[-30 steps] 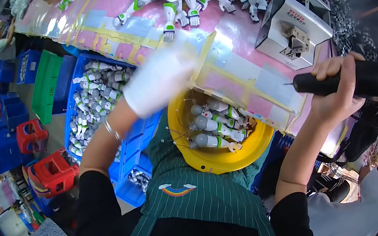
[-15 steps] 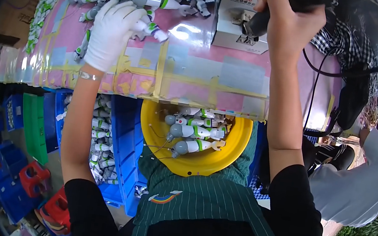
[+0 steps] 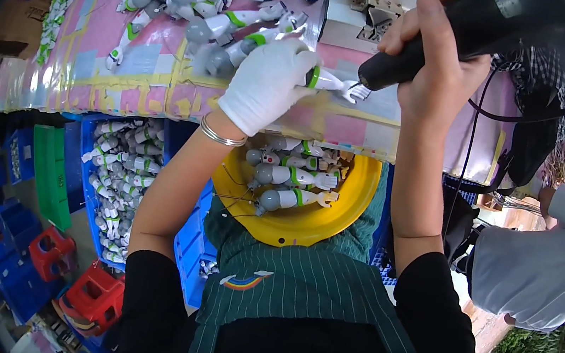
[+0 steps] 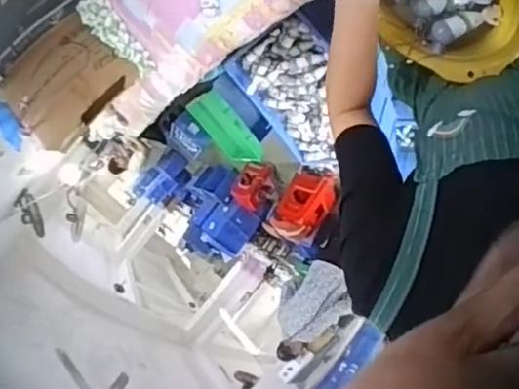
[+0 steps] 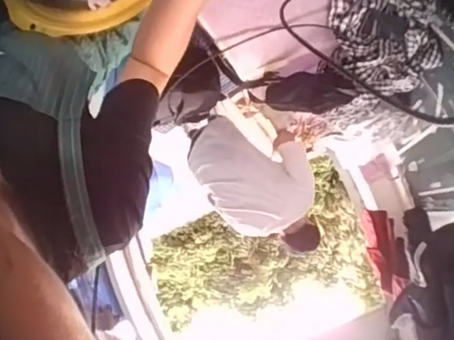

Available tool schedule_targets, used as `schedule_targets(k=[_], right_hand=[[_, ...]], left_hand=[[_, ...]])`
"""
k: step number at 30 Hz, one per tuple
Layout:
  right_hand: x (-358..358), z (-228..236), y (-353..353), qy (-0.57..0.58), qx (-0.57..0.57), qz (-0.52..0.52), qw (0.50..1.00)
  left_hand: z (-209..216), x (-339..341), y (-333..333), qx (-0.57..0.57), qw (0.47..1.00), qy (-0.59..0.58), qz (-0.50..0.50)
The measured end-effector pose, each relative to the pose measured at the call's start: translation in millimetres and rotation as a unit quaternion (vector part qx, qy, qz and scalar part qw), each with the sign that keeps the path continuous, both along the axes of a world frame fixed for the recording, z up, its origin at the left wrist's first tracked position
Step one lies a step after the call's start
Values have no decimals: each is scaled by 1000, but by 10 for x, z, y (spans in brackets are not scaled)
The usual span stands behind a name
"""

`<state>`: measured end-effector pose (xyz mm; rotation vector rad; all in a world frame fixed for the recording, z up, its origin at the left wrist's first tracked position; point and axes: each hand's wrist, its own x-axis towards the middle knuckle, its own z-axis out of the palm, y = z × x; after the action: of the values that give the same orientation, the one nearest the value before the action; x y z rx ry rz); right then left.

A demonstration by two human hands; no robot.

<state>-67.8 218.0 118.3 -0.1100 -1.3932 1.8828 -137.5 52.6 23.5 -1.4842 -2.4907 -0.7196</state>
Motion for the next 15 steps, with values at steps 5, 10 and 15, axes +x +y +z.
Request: schedule_targets(k=[5,10,15], right_hand=[[109,-14,-108,-19,-9,6,1000],[145,-39,-216,-15,-17,31,999],[154,-55,-258,-16,-9,35,999]], left_hand=[[0,380,-25,-3,998,-58,6],[-38,494,2,20,994,-78,80],[-103,495,-7,63,989,-116,73]])
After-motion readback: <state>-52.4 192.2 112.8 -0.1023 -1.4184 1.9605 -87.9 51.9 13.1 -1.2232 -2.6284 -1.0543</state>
